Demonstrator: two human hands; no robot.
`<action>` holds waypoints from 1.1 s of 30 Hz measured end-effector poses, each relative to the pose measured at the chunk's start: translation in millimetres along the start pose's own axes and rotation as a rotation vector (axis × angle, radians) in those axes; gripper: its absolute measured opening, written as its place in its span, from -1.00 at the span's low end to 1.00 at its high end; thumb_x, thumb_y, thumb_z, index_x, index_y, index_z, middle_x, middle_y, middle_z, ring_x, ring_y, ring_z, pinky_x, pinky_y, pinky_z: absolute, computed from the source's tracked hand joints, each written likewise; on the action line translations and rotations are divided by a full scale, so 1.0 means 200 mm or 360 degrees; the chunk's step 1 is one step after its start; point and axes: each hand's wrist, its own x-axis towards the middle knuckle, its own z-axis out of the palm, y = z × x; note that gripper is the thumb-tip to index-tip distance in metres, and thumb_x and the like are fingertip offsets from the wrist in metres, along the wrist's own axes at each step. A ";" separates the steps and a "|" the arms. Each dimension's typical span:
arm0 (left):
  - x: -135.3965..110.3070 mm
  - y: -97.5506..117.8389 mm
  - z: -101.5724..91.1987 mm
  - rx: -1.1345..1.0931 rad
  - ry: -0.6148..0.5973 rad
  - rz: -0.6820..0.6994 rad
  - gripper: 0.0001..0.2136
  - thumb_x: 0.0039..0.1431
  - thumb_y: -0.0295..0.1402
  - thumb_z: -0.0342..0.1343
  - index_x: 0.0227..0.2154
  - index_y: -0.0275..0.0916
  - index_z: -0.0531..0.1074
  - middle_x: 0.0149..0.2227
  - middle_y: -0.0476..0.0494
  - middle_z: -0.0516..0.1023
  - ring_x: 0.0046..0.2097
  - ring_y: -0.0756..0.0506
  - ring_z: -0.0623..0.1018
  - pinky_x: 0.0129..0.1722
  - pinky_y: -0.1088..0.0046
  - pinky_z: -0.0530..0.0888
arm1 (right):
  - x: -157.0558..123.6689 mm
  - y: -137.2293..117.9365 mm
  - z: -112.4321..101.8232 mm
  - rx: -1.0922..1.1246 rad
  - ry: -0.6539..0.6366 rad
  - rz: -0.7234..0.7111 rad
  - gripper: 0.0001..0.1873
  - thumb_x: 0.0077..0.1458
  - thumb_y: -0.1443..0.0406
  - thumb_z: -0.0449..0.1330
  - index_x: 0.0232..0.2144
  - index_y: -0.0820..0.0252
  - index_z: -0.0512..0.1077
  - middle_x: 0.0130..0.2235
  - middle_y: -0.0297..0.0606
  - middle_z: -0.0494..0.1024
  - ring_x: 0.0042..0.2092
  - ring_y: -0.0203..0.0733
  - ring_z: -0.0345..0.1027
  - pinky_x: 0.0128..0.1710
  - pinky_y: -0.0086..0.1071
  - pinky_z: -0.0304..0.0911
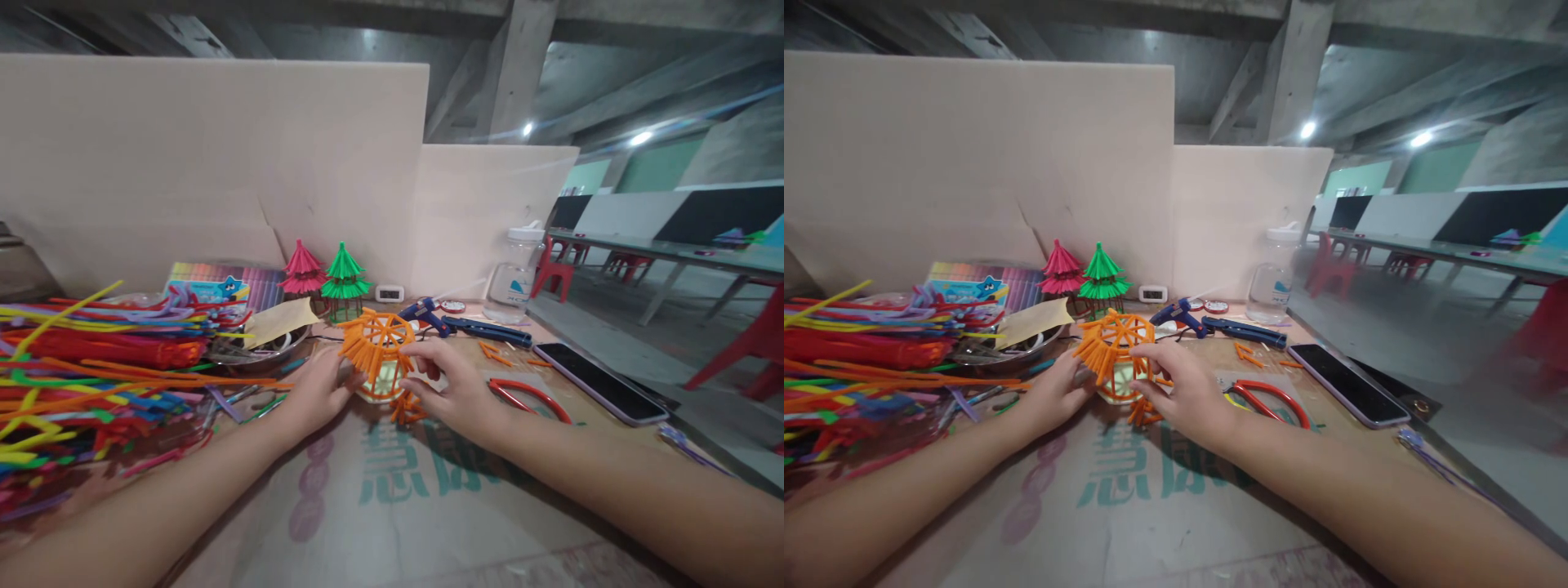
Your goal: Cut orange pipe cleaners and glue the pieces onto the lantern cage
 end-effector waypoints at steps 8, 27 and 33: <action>0.01 0.01 0.00 0.0026 -0.0003 0.0031 -0.64 0.08 -0.42 0.03 -0.02 -0.25 0.42 -0.03 -0.27 0.54 0.07 -0.28 0.49 0.10 0.12 0.42 | 0.01 0.00 -0.01 0.0001 -0.0009 -0.0005 -0.74 0.18 0.31 0.18 -0.06 0.07 0.34 -0.38 -0.35 0.30 -0.37 -0.23 0.21 -0.38 -0.35 0.20; 0.00 0.02 -0.01 0.0020 -0.0004 0.0068 -0.66 0.14 -0.40 0.00 -0.01 -0.28 0.40 -0.01 -0.31 0.53 0.09 -0.28 0.48 0.08 0.13 0.42 | 0.01 -0.01 -0.01 0.0026 -0.0016 -0.0024 -0.83 0.21 0.37 0.13 -0.12 0.12 0.36 -0.36 -0.32 0.34 -0.36 -0.25 0.22 -0.36 -0.37 0.21; 0.00 0.00 0.00 0.0023 -0.0021 0.0056 -0.63 0.13 -0.38 0.02 0.02 -0.30 0.38 0.00 -0.34 0.52 0.08 -0.30 0.48 0.08 0.09 0.41 | -0.01 0.01 0.00 0.0093 -0.0003 0.0059 -0.68 0.15 0.29 0.22 -0.03 0.11 0.31 -0.36 -0.35 0.33 -0.36 -0.24 0.23 -0.37 -0.36 0.22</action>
